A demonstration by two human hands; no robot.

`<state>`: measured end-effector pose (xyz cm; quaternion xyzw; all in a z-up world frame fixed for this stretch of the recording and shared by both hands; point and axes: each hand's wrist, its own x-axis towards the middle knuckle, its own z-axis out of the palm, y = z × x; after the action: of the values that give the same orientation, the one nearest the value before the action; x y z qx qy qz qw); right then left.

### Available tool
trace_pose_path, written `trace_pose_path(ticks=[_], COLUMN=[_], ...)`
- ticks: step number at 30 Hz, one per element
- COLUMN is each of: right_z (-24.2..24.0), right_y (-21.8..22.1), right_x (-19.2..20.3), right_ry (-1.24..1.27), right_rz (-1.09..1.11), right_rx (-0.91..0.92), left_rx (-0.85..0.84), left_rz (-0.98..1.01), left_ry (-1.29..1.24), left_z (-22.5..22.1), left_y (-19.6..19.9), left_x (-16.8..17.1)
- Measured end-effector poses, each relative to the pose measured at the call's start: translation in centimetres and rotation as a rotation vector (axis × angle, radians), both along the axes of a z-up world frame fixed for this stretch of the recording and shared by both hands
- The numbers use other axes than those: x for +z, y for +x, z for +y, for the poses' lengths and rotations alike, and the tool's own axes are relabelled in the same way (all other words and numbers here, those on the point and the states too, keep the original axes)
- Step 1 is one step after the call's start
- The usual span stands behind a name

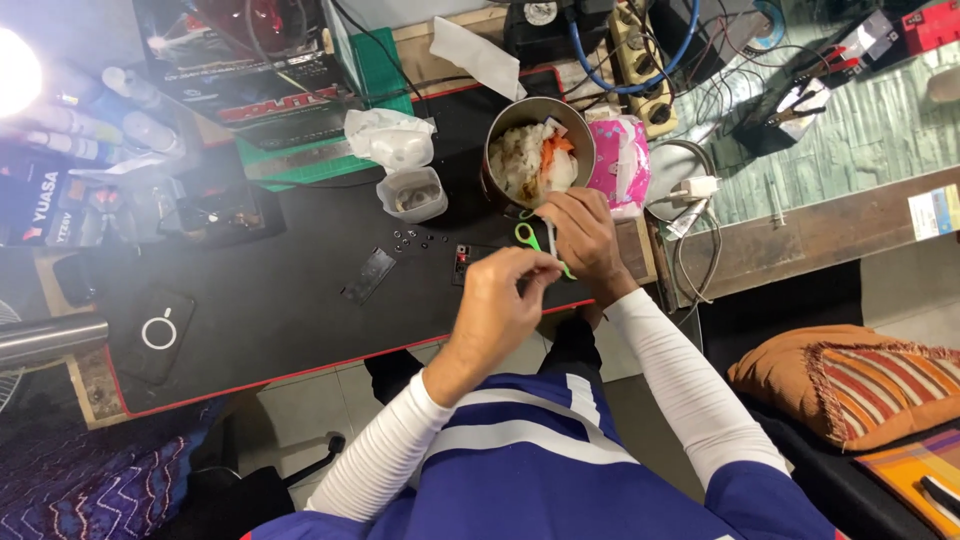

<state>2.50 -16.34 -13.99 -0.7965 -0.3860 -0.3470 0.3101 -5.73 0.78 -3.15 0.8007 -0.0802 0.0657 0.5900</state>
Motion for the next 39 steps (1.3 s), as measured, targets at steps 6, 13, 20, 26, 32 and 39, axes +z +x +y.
trace_pose_path(ticks=[6,13,20,26,32,39], right_z=[0.3,0.8,0.5,1.8,1.2,0.8], right_y=[-0.9,-0.6,-0.4,-2.1,-0.8,-1.4], right_x=[-0.4,1.5,1.8,3.8,3.6,4.5], right_ry=[0.023,0.033,0.149,0.156,0.015,-0.203], right_rz=[-0.07,-0.101,-0.057,-0.048,-0.182,-0.212], right_rx=[-0.006,-0.03,0.077,0.052,-0.027,-0.245], left_rx=[0.102,0.083,0.102,0.123,0.111,0.089], left_rz=[0.005,0.009,0.012,0.032,0.128,0.211], left_ry=[-0.025,-0.117,-0.088,-0.088,-0.199,-0.248], left_z=[0.0,-1.2,-1.0,-0.3,-0.7,-0.8], left_y=[2.9,1.7,1.5,1.8,0.9,1.2], left_x=[-3.0,-1.6,-0.8,-1.4,0.3,0.8])
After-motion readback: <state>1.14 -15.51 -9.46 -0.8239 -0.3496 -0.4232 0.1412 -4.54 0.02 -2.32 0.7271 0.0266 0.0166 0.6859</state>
